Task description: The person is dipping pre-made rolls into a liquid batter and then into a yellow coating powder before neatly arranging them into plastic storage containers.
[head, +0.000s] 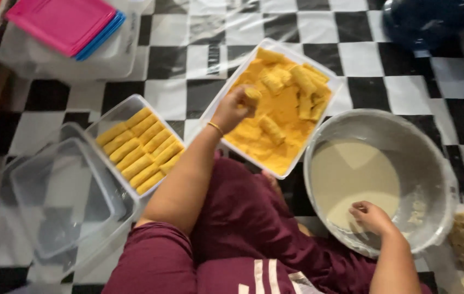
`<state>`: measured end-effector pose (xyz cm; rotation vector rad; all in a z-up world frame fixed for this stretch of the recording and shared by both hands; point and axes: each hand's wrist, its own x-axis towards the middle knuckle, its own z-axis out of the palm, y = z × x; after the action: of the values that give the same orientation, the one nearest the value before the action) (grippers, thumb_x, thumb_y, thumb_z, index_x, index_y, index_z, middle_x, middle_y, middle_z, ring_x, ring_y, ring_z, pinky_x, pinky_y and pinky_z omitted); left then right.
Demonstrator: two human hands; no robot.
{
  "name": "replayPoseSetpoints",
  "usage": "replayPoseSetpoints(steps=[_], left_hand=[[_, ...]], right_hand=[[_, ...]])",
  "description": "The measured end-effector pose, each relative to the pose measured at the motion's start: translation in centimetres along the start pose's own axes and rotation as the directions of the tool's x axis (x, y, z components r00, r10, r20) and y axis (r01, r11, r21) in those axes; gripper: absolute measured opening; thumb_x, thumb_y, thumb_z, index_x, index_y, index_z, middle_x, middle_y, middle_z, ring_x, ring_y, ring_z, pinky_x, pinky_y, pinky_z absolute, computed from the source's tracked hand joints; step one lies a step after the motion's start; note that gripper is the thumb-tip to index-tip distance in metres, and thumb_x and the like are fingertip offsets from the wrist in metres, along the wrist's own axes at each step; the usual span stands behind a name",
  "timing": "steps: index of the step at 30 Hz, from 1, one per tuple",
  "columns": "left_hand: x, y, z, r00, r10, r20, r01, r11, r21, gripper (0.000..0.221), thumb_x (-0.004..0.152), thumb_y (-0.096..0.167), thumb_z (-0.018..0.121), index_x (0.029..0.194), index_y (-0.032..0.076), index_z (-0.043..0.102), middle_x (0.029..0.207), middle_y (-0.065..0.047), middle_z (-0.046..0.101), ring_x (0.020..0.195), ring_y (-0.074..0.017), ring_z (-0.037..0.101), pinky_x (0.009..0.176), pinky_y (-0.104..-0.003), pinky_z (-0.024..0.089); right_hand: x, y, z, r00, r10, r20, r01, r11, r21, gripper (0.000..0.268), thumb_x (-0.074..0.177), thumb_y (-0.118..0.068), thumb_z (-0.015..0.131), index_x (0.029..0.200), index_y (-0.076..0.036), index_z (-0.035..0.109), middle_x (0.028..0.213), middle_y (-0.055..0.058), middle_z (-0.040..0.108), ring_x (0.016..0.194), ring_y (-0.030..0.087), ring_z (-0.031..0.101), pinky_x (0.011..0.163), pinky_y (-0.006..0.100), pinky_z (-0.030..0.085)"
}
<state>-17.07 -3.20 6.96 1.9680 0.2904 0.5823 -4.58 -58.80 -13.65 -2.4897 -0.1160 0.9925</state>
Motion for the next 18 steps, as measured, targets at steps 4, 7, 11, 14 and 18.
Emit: replayPoseSetpoints(steps=[4, 7, 11, 14, 18], left_hand=[[-3.8, -5.2, -11.6, 0.989, -0.093, 0.112, 0.1, 0.993, -0.058, 0.059, 0.082, 0.003, 0.066, 0.136, 0.006, 0.044, 0.122, -0.017, 0.065, 0.105, -0.0261, 0.071, 0.088, -0.035, 0.061], [-7.4, -7.3, -17.2, 0.909, -0.397, 0.126, 0.384, 0.916, 0.117, 0.049, 0.084, 0.008, 0.068, 0.131, 0.005, 0.058, 0.113, -0.012, 0.07, 0.097, -0.0203, 0.07, 0.08, -0.031, 0.059], [-10.2, -7.2, -20.4, 0.682, -0.731, 0.008, 0.634, 0.597, 0.491, 0.05, 0.085, 0.006, 0.065, 0.135, 0.009, 0.058, 0.123, -0.013, 0.067, 0.099, -0.0282, 0.067, 0.08, -0.037, 0.058], [-10.8, -10.2, -20.1, 0.665, -0.746, -0.013, 0.661, 0.581, 0.474, 0.054, 0.089, 0.003, 0.065, 0.141, 0.01, 0.054, 0.14, -0.014, 0.061, 0.123, -0.0299, 0.062, 0.102, -0.039, 0.051], [-11.6, -17.2, -19.6, 0.682, -0.728, 0.074, 0.604, 0.617, 0.505, 0.05, 0.088, 0.003, 0.068, 0.137, 0.013, 0.061, 0.136, -0.008, 0.066, 0.124, -0.0257, 0.062, 0.11, -0.035, 0.046]], right_hand=[[-3.3, -4.2, -1.1, 0.997, 0.069, 0.044, -0.071, 0.996, 0.057, 0.045, 0.095, -0.021, 0.071, 0.134, 0.002, 0.069, 0.11, 0.021, 0.078, 0.086, 0.031, 0.071, 0.074, 0.039, 0.055], [-4.1, -5.4, -1.3, 0.994, 0.104, 0.029, -0.103, 0.994, -0.038, 0.05, 0.096, -0.027, 0.07, 0.137, 0.001, 0.067, 0.12, 0.02, 0.077, 0.096, 0.031, 0.077, 0.084, 0.039, 0.057], [-3.4, -5.3, -1.0, 0.996, 0.092, 0.012, -0.092, 0.995, -0.024, 0.05, 0.096, -0.027, 0.071, 0.135, 0.003, 0.068, 0.117, 0.021, 0.078, 0.091, 0.031, 0.076, 0.082, 0.039, 0.056], [-3.1, -4.4, -0.9, 0.996, 0.087, 0.008, -0.087, 0.996, -0.004, 0.049, 0.095, -0.025, 0.071, 0.134, 0.005, 0.069, 0.112, 0.022, 0.078, 0.087, 0.031, 0.074, 0.079, 0.039, 0.055], [-3.2, -4.1, -0.8, 0.991, 0.129, 0.04, -0.13, 0.991, 0.043, 0.048, 0.099, -0.021, 0.069, 0.138, 0.007, 0.064, 0.122, 0.025, 0.074, 0.095, 0.036, 0.074, 0.082, 0.043, 0.059]])
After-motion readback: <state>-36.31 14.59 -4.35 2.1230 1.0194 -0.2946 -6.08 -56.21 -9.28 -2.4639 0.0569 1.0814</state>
